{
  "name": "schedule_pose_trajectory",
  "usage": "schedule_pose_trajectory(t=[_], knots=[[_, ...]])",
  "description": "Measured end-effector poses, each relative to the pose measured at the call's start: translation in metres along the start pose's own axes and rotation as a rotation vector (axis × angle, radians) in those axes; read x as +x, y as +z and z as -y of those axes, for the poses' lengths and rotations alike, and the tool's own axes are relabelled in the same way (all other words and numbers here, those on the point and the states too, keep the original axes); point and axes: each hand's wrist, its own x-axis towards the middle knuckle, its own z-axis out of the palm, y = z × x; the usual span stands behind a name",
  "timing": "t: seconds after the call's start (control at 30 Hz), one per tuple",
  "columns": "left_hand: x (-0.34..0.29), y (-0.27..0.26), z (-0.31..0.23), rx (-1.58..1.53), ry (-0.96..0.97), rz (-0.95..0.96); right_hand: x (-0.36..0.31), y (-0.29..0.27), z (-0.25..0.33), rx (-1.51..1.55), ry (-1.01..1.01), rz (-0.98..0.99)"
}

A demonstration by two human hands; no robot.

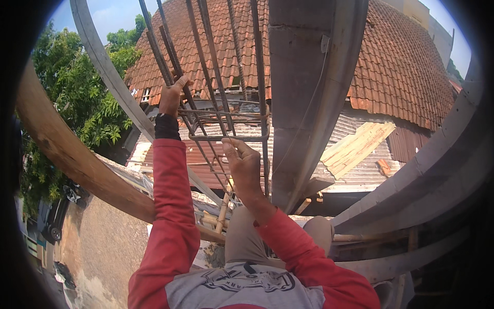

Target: The person is assembling a rebar cage on a construction site. They use a wooden stick to position and align the vertical and horizontal steel bars, securing the structure.

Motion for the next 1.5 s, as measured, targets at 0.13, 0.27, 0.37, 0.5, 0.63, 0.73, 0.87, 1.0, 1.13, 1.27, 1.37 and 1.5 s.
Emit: schedule_pose_trajectory(t=[0.13,0.27,0.37,0.5,0.63,0.73,0.87,1.0,1.13,1.27,1.37,1.5], knots=[[-0.006,0.007,-0.005,-0.109,-0.013,-0.085,0.020,-0.005,-0.007,0.215,0.071,-0.126],[-0.031,0.023,-0.026,0.632,0.652,-0.828,0.041,-0.002,-0.003,0.391,0.024,-0.120],[-0.050,0.050,-0.035,0.304,0.760,-0.527,0.056,0.001,0.001,0.479,-0.012,-0.078],[-0.044,0.068,-0.040,-0.105,0.311,-0.213,0.068,0.006,0.004,0.514,0.053,-0.122],[-0.024,0.065,-0.032,-0.411,0.107,-0.055,0.069,0.009,0.003,0.449,0.028,-0.169],[-0.017,0.056,-0.020,-0.389,-0.254,0.145,0.068,0.012,0.000,0.432,0.021,-0.154],[-0.005,0.059,-0.013,-0.318,-0.312,0.276,0.067,0.013,-0.003,0.427,0.002,-0.137],[0.005,0.062,-0.017,-0.388,-0.435,0.407,0.066,0.015,-0.003,0.425,-0.050,-0.139],[0.000,0.058,-0.021,-0.597,-0.334,0.416,0.064,0.013,0.000,0.366,-0.001,-0.165],[0.011,0.050,-0.023,-1.037,-0.423,0.364,0.064,0.010,0.001,0.381,-0.003,-0.115],[0.032,0.056,-0.013,-0.597,-0.438,0.145,0.067,0.011,-0.002,0.364,0.014,-0.152],[0.030,0.077,0.024,-0.298,-0.500,0.240,0.067,0.012,-0.006,0.342,0.002,-0.167]])
